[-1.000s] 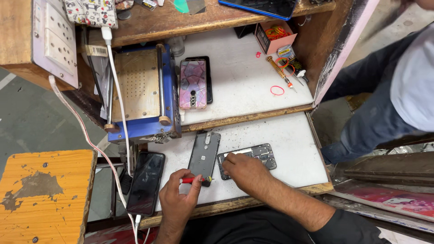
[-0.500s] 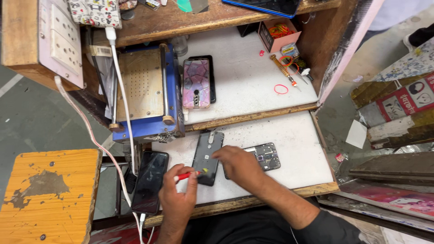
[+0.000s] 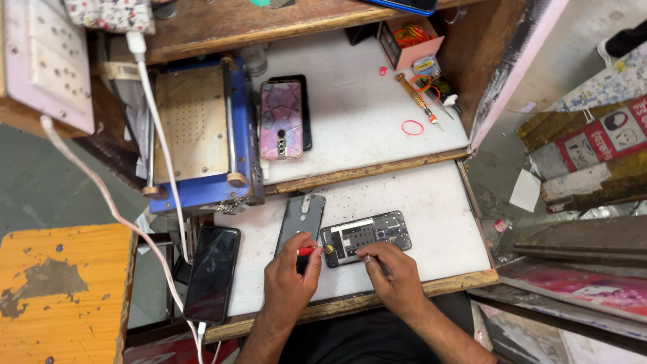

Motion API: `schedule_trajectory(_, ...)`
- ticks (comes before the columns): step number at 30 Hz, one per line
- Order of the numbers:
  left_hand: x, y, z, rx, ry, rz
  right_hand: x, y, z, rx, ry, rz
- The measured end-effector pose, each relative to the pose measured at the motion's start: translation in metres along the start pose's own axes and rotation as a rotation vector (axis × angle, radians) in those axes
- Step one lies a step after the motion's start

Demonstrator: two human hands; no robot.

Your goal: The person uses a red-handled screwdriver to remove screws from a disassembled smartphone on a workbench. They manipulate the phone's internal components and back cover while other phones and tools remain on the bench.

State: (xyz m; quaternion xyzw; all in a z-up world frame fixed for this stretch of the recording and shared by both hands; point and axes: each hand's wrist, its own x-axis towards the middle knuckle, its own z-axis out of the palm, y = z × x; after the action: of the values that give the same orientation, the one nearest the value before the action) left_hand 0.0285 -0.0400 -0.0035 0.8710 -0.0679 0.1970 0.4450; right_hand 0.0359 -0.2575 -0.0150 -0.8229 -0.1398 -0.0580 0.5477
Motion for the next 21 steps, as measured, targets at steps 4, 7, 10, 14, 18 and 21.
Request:
schedule_trajectory(4, 0.001, 0.001, -0.001, -0.007, -0.025, 0.006, 0.003, 0.000, -0.001, -0.018, -0.031, 0.048)
schedule_trajectory(7, 0.003, 0.004, -0.003, 0.005, -0.032, 0.012, 0.004, -0.001, 0.000, -0.037, -0.038, -0.014)
schedule_trajectory(10, 0.008, 0.012, -0.006, 0.039, -0.116, 0.086, 0.004, 0.002, 0.002, -0.055, -0.079, 0.036)
schedule_trajectory(14, 0.021, 0.030, -0.013, 0.056, -0.280, 0.345, 0.003, 0.007, 0.003, -0.049, -0.100, 0.043)
schedule_trajectory(18, 0.034, 0.044, -0.012, 0.288, -0.328, 0.145, 0.001, 0.006, 0.003, -0.048, -0.090, 0.018)
schedule_trajectory(21, 0.040, 0.047, -0.013, 0.237, -0.285, 0.199, 0.005, 0.004, 0.002, -0.048, -0.081, 0.007)
